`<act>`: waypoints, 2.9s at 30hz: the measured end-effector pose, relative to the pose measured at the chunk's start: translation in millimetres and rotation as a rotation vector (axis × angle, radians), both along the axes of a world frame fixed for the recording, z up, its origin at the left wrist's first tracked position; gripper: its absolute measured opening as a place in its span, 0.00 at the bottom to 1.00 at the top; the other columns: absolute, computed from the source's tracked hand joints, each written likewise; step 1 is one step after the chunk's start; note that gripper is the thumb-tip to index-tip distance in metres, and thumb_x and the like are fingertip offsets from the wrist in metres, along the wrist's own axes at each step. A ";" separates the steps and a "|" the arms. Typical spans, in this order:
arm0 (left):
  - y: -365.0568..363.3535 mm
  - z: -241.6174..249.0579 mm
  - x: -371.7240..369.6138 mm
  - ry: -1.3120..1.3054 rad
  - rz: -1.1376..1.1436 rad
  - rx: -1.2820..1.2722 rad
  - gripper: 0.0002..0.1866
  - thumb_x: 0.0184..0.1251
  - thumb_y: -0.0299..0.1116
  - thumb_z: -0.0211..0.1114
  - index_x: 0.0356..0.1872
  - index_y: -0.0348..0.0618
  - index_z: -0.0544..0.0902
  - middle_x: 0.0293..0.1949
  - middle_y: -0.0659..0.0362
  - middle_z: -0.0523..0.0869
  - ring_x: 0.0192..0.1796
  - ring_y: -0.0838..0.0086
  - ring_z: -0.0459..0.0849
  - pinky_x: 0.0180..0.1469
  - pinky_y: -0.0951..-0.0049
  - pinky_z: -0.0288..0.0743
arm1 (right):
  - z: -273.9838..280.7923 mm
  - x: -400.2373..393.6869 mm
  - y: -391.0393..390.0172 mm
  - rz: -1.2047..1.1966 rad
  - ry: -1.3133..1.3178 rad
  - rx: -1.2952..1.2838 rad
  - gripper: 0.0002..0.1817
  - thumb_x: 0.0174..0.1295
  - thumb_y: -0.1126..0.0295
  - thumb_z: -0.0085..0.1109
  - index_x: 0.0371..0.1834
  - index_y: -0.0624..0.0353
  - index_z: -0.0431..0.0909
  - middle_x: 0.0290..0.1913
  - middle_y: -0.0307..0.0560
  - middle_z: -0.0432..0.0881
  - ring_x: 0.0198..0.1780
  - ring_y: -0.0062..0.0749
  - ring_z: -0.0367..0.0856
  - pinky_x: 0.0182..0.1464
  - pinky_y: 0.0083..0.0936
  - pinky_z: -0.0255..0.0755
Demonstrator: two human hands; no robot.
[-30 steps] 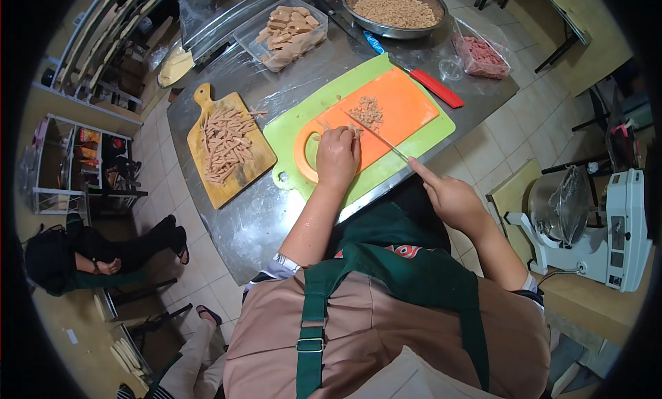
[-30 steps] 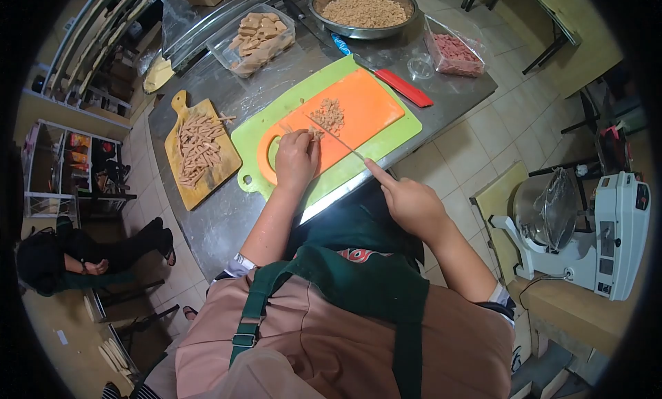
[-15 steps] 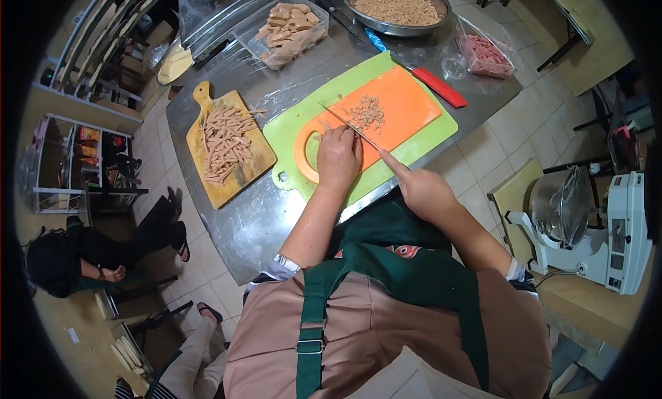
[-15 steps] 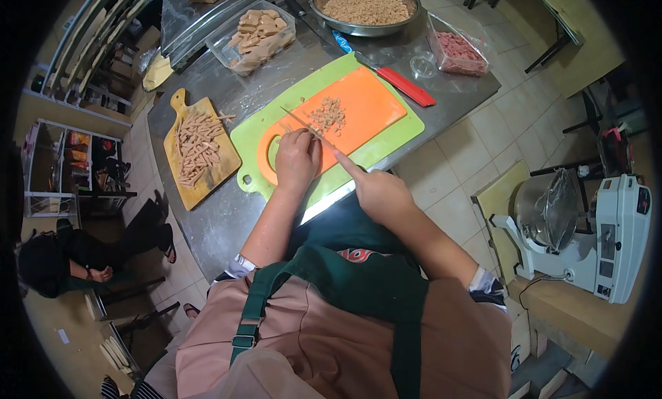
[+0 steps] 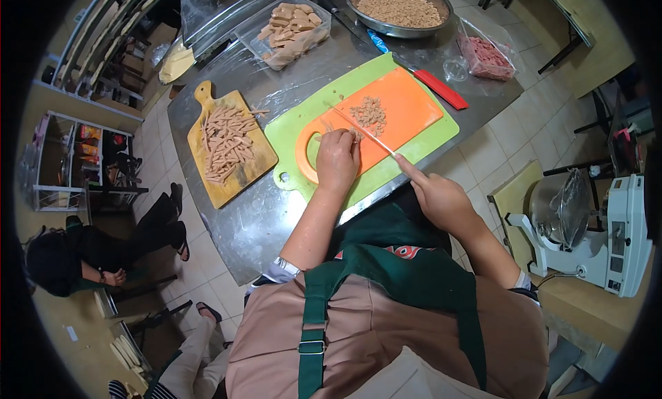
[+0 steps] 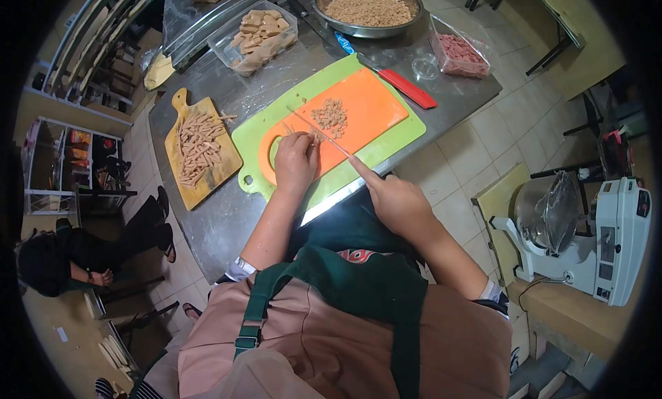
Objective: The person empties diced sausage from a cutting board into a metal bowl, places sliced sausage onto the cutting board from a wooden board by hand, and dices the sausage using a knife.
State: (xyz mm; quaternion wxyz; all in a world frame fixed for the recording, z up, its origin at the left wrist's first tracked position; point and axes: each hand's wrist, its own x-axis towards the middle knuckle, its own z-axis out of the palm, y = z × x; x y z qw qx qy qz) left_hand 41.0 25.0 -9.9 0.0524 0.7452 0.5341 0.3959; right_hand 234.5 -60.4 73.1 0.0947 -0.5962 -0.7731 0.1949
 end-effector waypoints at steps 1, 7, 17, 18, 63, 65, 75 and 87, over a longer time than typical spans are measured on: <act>-1.0 -1.1 -0.1 -0.002 0.001 -0.005 0.04 0.51 0.25 0.65 0.27 0.37 0.80 0.32 0.52 0.81 0.37 0.58 0.78 0.42 0.63 0.72 | 7.4 0.0 -4.3 0.036 -0.043 -0.025 0.31 0.63 0.69 0.47 0.70 0.35 0.56 0.19 0.56 0.74 0.22 0.51 0.76 0.29 0.44 0.72; -0.7 -0.4 -0.1 0.000 0.005 -0.010 0.04 0.51 0.25 0.65 0.27 0.37 0.79 0.31 0.52 0.81 0.37 0.58 0.78 0.41 0.63 0.72 | -12.4 -9.4 8.0 0.071 -0.023 -0.086 0.32 0.62 0.70 0.45 0.71 0.36 0.53 0.20 0.57 0.75 0.23 0.52 0.77 0.29 0.44 0.72; -3.3 1.9 -4.4 -0.022 0.019 -0.067 0.04 0.51 0.26 0.67 0.26 0.38 0.80 0.29 0.54 0.81 0.35 0.59 0.78 0.38 0.64 0.73 | -9.0 5.6 -4.3 0.035 -0.010 -0.159 0.30 0.65 0.69 0.44 0.71 0.37 0.52 0.21 0.60 0.76 0.25 0.53 0.77 0.32 0.47 0.71; -3.1 2.1 -4.6 -0.013 0.022 -0.039 0.04 0.51 0.27 0.67 0.26 0.39 0.81 0.29 0.54 0.81 0.35 0.60 0.78 0.38 0.64 0.73 | -11.8 6.5 -2.6 0.032 -0.012 -0.158 0.30 0.65 0.69 0.44 0.71 0.37 0.52 0.21 0.60 0.76 0.25 0.53 0.77 0.32 0.47 0.71; -7.6 -0.4 -8.3 -0.022 0.004 0.008 0.03 0.49 0.23 0.65 0.25 0.37 0.81 0.29 0.53 0.81 0.34 0.59 0.77 0.39 0.63 0.72 | 11.0 -10.1 -12.2 0.063 -0.069 -0.132 0.33 0.63 0.72 0.45 0.72 0.38 0.51 0.21 0.60 0.76 0.23 0.52 0.77 0.30 0.47 0.71; -6.7 -0.4 -7.7 -0.013 0.007 0.018 0.03 0.49 0.23 0.65 0.26 0.37 0.81 0.29 0.53 0.81 0.34 0.59 0.77 0.39 0.63 0.72 | 7.6 -8.8 -20.0 0.082 -0.123 -0.082 0.34 0.62 0.72 0.45 0.72 0.37 0.52 0.21 0.59 0.76 0.23 0.50 0.78 0.30 0.46 0.72; -7.3 -1.5 -9.9 -0.026 0.018 0.003 0.04 0.50 0.26 0.66 0.26 0.38 0.81 0.27 0.54 0.81 0.31 0.60 0.78 0.35 0.63 0.71 | -39.6 -19.4 29.3 0.044 0.278 -0.163 0.31 0.65 0.69 0.43 0.72 0.38 0.49 0.22 0.62 0.75 0.26 0.57 0.76 0.32 0.45 0.69; -7.7 1.6 -9.0 -0.039 0.005 -0.026 0.03 0.49 0.23 0.65 0.26 0.37 0.80 0.29 0.53 0.81 0.35 0.58 0.77 0.40 0.63 0.72 | -11.9 -18.4 -8.0 0.105 0.003 -0.078 0.31 0.65 0.70 0.44 0.72 0.43 0.51 0.18 0.57 0.75 0.20 0.50 0.75 0.27 0.44 0.70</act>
